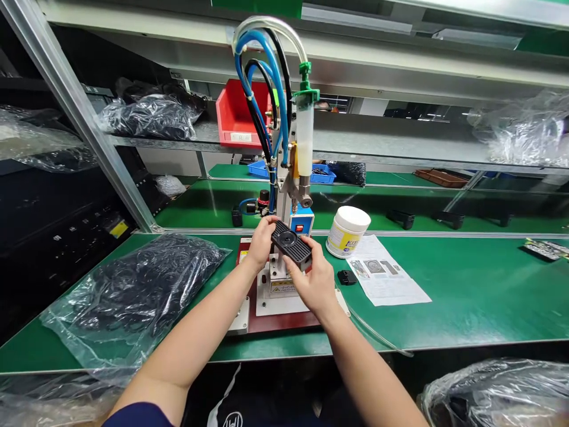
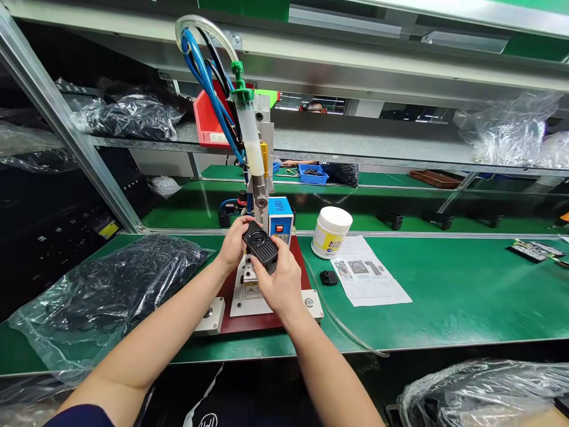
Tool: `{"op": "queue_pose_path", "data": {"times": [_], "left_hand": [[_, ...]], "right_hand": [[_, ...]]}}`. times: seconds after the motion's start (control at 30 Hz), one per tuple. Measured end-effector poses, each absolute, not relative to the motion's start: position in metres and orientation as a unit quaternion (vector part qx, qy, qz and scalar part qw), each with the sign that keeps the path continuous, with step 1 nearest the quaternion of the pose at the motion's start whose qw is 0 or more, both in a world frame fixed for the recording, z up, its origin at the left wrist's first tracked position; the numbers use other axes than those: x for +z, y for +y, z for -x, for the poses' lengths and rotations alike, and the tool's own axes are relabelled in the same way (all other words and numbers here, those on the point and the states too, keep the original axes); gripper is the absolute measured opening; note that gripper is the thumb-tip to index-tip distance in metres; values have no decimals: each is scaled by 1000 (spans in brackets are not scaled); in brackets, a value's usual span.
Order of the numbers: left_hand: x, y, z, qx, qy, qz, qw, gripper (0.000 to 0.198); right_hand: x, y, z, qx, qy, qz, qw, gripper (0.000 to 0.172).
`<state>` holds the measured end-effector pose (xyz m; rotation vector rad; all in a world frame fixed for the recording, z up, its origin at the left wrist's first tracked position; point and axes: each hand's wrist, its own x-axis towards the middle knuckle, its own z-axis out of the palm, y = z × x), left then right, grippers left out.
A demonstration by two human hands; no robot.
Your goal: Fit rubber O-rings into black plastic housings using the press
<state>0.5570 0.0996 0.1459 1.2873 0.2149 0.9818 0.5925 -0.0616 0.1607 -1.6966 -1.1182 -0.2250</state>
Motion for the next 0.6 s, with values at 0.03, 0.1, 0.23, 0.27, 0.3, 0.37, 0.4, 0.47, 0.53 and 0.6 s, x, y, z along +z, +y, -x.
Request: {"op": "queue_pose_path", "data": {"times": [0.03, 0.1, 0.23, 0.27, 0.3, 0.37, 0.4, 0.47, 0.53, 0.6], "left_hand": [[147, 100, -557, 434, 102, -593, 670, 25], [149, 101, -555, 427, 119, -627, 641, 25], [149, 97, -550, 422, 132, -639, 630, 26], [149, 95, -550, 421, 132, -642, 627, 26], [149, 94, -549, 421, 131, -646, 623, 27], [149, 93, -548, 421, 127, -658, 612, 28], [149, 92, -547, 422, 127, -661, 608, 28], [149, 90, -546, 439, 139, -660, 594, 27], [147, 85, -542, 468, 165, -658, 566, 25], [146, 79, -538, 496, 196, -656, 533, 23]], "right_hand": [[162, -62, -593, -94, -467, 711, 517, 47], [164, -63, -596, -90, -470, 713, 513, 43], [159, -65, -597, -83, -475, 702, 524, 40], [156, -65, -596, -77, -472, 701, 529, 41], [153, -65, -596, -72, -469, 700, 534, 42], [146, -64, -597, -75, -471, 693, 541, 44], [144, -64, -599, -80, -477, 689, 540, 44], [141, -63, -607, -72, -496, 680, 536, 44], [142, -64, -619, -18, -517, 666, 538, 46], [144, -65, -634, 72, -537, 637, 549, 48]]}}
